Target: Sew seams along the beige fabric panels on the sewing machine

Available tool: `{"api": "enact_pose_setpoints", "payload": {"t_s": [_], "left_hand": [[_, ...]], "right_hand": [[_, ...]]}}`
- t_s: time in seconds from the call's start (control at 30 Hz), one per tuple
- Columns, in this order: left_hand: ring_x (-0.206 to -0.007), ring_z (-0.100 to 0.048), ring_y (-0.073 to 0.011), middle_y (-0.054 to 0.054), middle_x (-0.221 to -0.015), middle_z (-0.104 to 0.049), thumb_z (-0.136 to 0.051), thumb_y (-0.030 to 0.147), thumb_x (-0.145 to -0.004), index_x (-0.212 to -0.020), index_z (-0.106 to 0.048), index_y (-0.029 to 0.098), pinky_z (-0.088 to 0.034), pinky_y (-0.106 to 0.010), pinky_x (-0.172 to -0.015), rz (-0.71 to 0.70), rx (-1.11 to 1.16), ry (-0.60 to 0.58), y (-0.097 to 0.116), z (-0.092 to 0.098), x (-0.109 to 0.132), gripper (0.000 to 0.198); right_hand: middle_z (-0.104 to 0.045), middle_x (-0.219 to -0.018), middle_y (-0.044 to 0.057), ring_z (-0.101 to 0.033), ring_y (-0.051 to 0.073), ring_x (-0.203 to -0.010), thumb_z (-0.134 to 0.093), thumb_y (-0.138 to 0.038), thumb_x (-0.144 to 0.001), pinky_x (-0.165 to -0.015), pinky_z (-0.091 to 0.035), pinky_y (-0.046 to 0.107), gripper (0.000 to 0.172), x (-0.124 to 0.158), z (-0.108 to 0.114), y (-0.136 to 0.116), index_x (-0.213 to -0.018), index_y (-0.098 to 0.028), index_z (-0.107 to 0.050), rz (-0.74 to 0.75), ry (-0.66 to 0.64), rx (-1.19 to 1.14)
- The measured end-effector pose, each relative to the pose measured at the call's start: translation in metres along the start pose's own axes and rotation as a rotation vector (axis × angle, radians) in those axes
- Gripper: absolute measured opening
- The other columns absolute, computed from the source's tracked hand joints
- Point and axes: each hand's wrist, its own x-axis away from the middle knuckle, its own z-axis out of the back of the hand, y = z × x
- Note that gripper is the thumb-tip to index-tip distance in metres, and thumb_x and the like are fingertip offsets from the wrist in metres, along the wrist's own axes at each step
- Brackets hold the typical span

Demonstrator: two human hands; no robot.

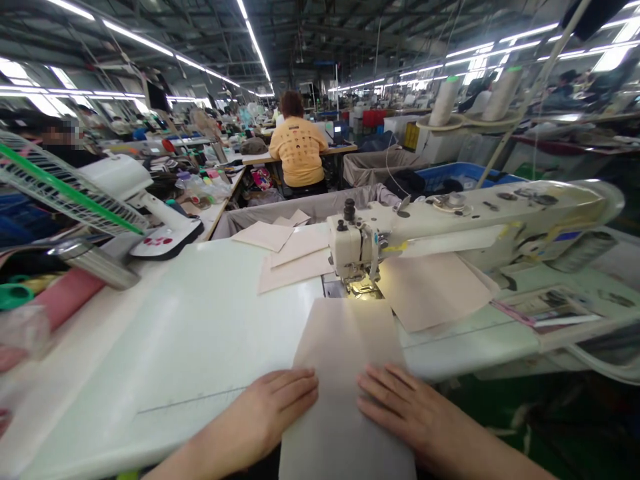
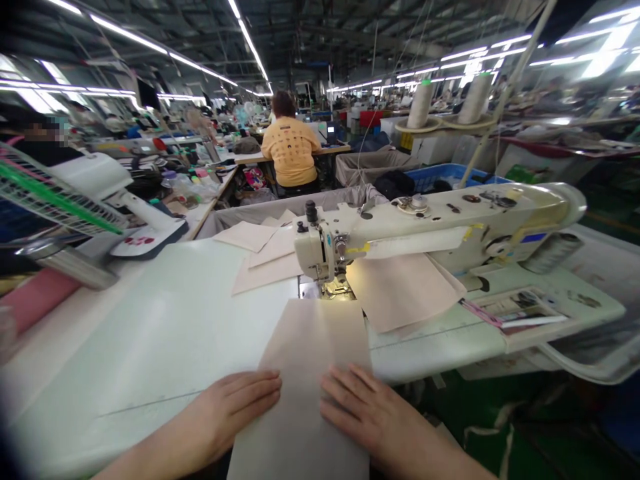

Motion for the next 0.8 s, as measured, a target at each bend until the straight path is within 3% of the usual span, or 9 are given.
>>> {"api": "enact_pose_setpoints", "payload": {"t_s": [0.07,0.13,0.27,0.33,0.43,0.5,0.6,0.67,0.8], "left_hand": [[-0.116,-0.066,-0.0236,-0.01,-0.125,-0.07,-0.039,0.006,-0.09,-0.132,-0.059,0.021,-0.056,-0.036,-0.097,0.042,0.033,-0.003,-0.001,0.004,0.003,0.049],[-0.106,-0.069,-0.0228,-0.009,-0.115,-0.073,-0.04,0.009,-0.09,-0.119,-0.066,0.022,-0.057,-0.034,-0.093,0.139,0.137,0.006,-0.006,0.007,-0.002,0.041],[-0.089,-0.07,-0.0218,-0.006,-0.098,-0.075,-0.038,0.032,-0.1,-0.1,-0.071,0.021,-0.058,-0.032,-0.084,0.516,0.498,0.072,-0.022,0.012,-0.02,0.035],[-0.083,-0.07,-0.0234,-0.005,-0.091,-0.075,-0.036,0.042,-0.101,-0.095,-0.069,0.019,-0.058,-0.034,-0.079,0.722,0.565,0.138,-0.03,0.009,-0.028,0.041],[-0.078,-0.068,-0.0256,-0.005,-0.082,-0.073,-0.039,0.05,-0.096,-0.09,-0.065,0.02,-0.055,-0.036,-0.074,0.888,0.453,0.193,-0.038,-0.002,-0.034,0.039],[-0.076,-0.068,-0.0264,-0.006,-0.081,-0.072,-0.04,0.049,-0.096,-0.091,-0.062,0.021,-0.053,-0.036,-0.073,0.919,0.386,0.189,-0.038,-0.008,-0.036,0.036],[-0.074,-0.069,-0.0267,-0.006,-0.078,-0.07,-0.036,0.047,-0.097,-0.091,-0.056,0.022,-0.051,-0.036,-0.07,0.962,0.35,0.199,-0.037,-0.013,-0.038,0.033],[-0.071,-0.068,-0.0266,-0.004,-0.074,-0.069,-0.034,0.046,-0.098,-0.09,-0.053,0.023,-0.049,-0.035,-0.067,0.986,0.325,0.19,-0.038,-0.013,-0.04,0.03],[-0.071,-0.068,-0.0268,-0.004,-0.071,-0.067,-0.036,0.038,-0.097,-0.086,-0.048,0.024,-0.046,-0.033,-0.066,1.042,0.237,0.115,-0.043,-0.012,-0.048,0.021]], "right_hand": [[-0.059,-0.144,0.004,-0.051,0.02,-0.136,-0.055,-0.003,-0.089,-0.114,-0.043,0.041,0.06,-0.005,-0.009,0.002,-0.142,-0.031,-0.052,0.002,0.008,-0.002],[-0.064,-0.137,0.005,-0.056,0.022,-0.131,-0.054,-0.008,-0.092,-0.112,-0.044,0.041,0.045,-0.016,-0.01,0.007,-0.13,-0.029,-0.062,-0.024,0.023,-0.143],[-0.076,-0.107,0.006,-0.071,0.023,-0.101,-0.057,-0.026,-0.093,-0.09,-0.058,0.035,0.022,-0.043,-0.01,0.029,-0.109,-0.022,-0.07,-0.392,0.175,-0.596],[-0.075,-0.096,0.006,-0.073,0.022,-0.087,-0.059,-0.027,-0.088,-0.078,-0.06,0.034,0.03,-0.053,-0.02,0.042,-0.116,-0.019,-0.065,-0.626,0.327,-0.685],[-0.069,-0.08,0.0,-0.066,0.017,-0.062,-0.061,-0.023,-0.08,-0.064,-0.057,0.032,0.061,-0.061,-0.039,0.054,-0.138,-0.015,-0.047,-0.793,0.509,-0.616],[-0.066,-0.077,-0.002,-0.061,0.015,-0.056,-0.059,-0.024,-0.081,-0.06,-0.054,0.029,0.062,-0.063,-0.047,0.055,-0.141,-0.017,-0.043,-0.807,0.562,-0.538],[-0.066,-0.078,0.0,-0.059,0.014,-0.056,-0.055,-0.026,-0.086,-0.059,-0.051,0.029,0.035,-0.066,-0.046,0.052,-0.12,-0.021,-0.062,-0.763,0.554,-0.411],[-0.069,-0.082,0.003,-0.061,0.016,-0.063,-0.054,-0.026,-0.087,-0.064,-0.052,0.03,0.022,-0.069,-0.041,0.051,-0.104,-0.021,-0.069,-0.729,0.536,-0.335],[-0.073,-0.087,0.005,-0.066,0.019,-0.077,-0.054,-0.023,-0.089,-0.072,-0.05,0.03,0.018,-0.075,-0.035,0.055,-0.093,-0.02,-0.072,-0.734,0.49,-0.256]]}}
